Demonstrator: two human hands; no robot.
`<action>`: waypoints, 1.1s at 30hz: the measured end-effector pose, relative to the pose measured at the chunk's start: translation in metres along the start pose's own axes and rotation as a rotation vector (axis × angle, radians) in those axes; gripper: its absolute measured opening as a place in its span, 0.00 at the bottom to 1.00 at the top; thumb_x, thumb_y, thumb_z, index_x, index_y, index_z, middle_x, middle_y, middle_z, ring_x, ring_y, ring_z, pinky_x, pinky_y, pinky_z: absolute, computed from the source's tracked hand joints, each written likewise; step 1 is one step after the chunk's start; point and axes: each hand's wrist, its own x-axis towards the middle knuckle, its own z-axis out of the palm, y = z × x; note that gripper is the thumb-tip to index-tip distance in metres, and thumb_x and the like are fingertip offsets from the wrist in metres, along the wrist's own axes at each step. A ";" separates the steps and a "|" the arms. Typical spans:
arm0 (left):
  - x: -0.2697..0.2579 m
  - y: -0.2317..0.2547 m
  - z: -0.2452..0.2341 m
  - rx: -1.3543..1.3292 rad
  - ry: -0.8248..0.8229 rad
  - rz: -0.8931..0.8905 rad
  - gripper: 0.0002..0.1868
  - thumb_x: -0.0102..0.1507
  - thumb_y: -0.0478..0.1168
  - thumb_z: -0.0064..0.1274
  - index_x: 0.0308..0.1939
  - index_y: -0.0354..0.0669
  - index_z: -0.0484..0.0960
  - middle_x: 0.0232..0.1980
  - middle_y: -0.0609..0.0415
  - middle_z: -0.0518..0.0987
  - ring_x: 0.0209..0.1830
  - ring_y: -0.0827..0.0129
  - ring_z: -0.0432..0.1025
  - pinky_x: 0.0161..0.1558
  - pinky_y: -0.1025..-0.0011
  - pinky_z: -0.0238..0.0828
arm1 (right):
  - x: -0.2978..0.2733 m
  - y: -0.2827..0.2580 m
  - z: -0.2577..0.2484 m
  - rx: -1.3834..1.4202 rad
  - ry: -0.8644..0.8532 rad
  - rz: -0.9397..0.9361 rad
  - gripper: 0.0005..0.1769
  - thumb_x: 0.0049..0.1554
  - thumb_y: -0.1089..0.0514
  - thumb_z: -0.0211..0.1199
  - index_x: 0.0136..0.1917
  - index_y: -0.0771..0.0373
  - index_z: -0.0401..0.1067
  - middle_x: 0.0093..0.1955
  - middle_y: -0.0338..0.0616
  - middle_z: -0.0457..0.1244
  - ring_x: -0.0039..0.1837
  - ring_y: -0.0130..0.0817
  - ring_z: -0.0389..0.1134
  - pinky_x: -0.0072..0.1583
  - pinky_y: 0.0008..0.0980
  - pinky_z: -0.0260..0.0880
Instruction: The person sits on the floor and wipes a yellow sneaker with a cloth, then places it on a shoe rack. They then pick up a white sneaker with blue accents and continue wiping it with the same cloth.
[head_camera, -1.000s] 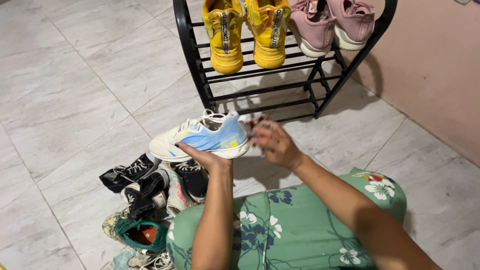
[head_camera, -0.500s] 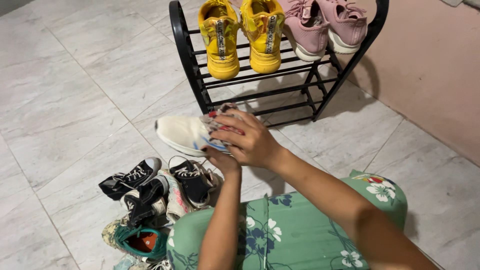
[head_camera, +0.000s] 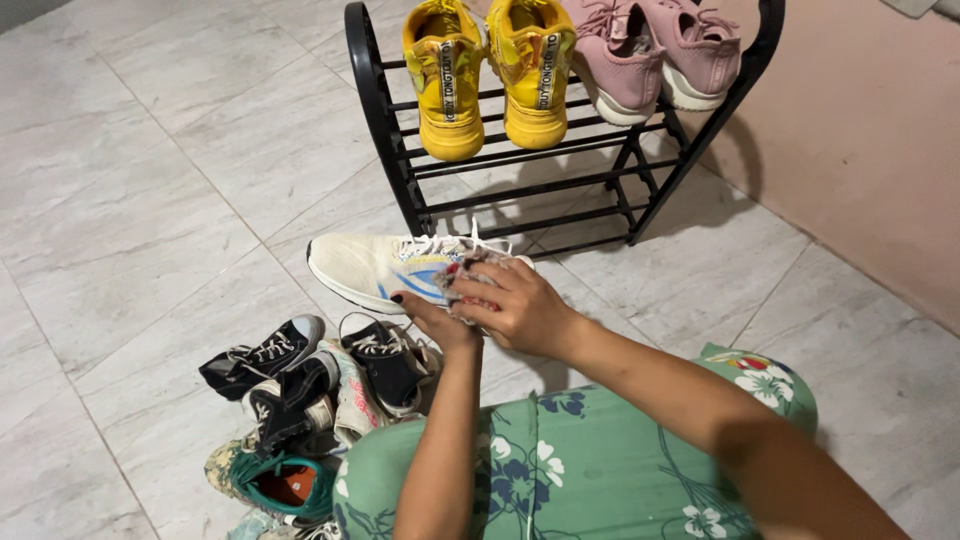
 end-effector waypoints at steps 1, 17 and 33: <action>0.003 -0.003 -0.002 0.018 0.019 -0.005 0.44 0.68 0.70 0.29 0.67 0.31 0.65 0.62 0.43 0.75 0.58 0.58 0.74 0.59 0.61 0.72 | -0.004 0.002 -0.001 -0.022 -0.007 -0.018 0.16 0.47 0.61 0.69 0.50 0.53 0.81 0.63 0.38 0.68 0.66 0.41 0.66 0.61 0.45 0.65; -0.006 -0.017 0.006 0.229 -0.264 0.081 0.58 0.62 0.81 0.25 0.72 0.30 0.61 0.66 0.41 0.72 0.63 0.56 0.71 0.64 0.59 0.69 | 0.026 0.035 -0.051 0.234 0.222 0.271 0.23 0.48 0.66 0.71 0.58 0.56 0.77 0.67 0.45 0.66 0.68 0.49 0.66 0.70 0.47 0.70; 0.044 -0.033 -0.038 -0.212 -0.095 -0.173 0.53 0.65 0.78 0.20 0.74 0.37 0.61 0.69 0.43 0.70 0.64 0.51 0.68 0.65 0.58 0.66 | 0.001 -0.009 -0.009 -0.124 0.034 -0.115 0.11 0.56 0.58 0.64 0.51 0.51 0.82 0.61 0.39 0.69 0.66 0.37 0.67 0.64 0.45 0.61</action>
